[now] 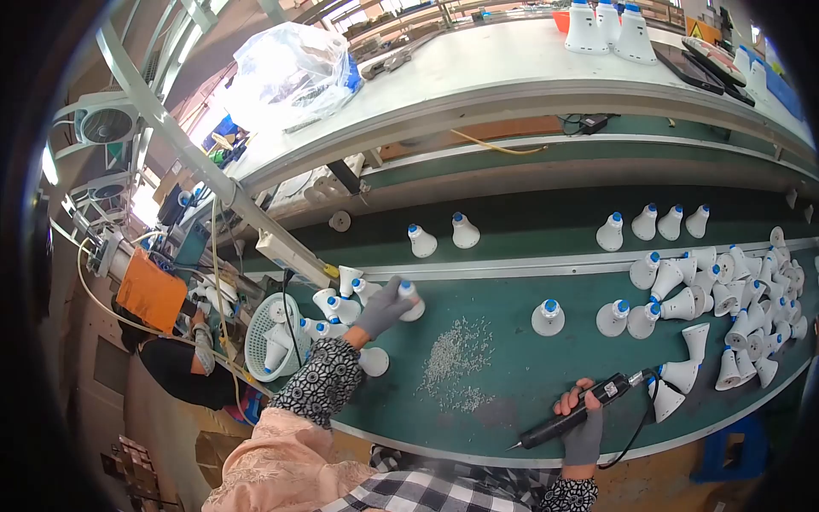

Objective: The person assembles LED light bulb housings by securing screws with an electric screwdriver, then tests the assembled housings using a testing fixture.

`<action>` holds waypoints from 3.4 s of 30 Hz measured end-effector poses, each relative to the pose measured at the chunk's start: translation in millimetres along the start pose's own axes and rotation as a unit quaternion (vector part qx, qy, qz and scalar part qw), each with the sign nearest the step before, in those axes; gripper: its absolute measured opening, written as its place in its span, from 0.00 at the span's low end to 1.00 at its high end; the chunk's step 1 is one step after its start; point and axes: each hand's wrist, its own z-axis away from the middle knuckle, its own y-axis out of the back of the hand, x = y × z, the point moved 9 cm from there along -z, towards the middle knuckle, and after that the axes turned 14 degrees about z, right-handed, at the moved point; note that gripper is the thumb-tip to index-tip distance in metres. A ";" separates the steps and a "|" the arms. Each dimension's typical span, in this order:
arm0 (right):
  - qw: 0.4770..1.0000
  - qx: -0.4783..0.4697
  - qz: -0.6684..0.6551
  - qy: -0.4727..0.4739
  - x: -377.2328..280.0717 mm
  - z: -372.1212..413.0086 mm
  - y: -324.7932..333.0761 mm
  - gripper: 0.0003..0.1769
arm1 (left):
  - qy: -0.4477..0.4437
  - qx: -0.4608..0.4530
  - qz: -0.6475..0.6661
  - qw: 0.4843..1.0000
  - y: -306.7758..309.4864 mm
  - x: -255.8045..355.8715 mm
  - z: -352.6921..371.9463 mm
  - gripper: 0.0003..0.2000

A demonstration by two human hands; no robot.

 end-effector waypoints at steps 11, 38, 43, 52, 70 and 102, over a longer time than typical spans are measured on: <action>1.000 0.008 0.008 -0.004 -1.5 2.3 -3.0 0.20 | -0.258 -0.023 -0.160 0.953 -26.0 128.9 -148.0 0.26; 1.000 0.026 0.014 0.007 -5.7 5.4 -8.9 0.16 | -0.278 -0.092 -0.283 0.913 -9.6 58.0 -152.7 0.11; 1.000 -0.022 0.011 0.010 10.1 -3.5 18.0 0.16 | -0.263 -0.157 -0.264 0.915 -11.2 49.7 -83.6 0.19; 1.000 0.004 -0.020 -0.010 -21.0 23.8 -27.7 0.14 | -0.511 -0.129 -0.031 0.849 28.6 367.7 58.1 0.16; 1.000 -0.007 -0.019 -0.018 -18.6 24.3 -21.8 0.16 | -0.298 0.009 0.056 0.953 -27.8 518.2 -198.5 0.41; 1.000 -0.006 0.009 -0.001 2.5 -0.9 1.8 0.19 | 0.164 -0.306 0.776 0.526 -120.4 185.5 96.7 0.24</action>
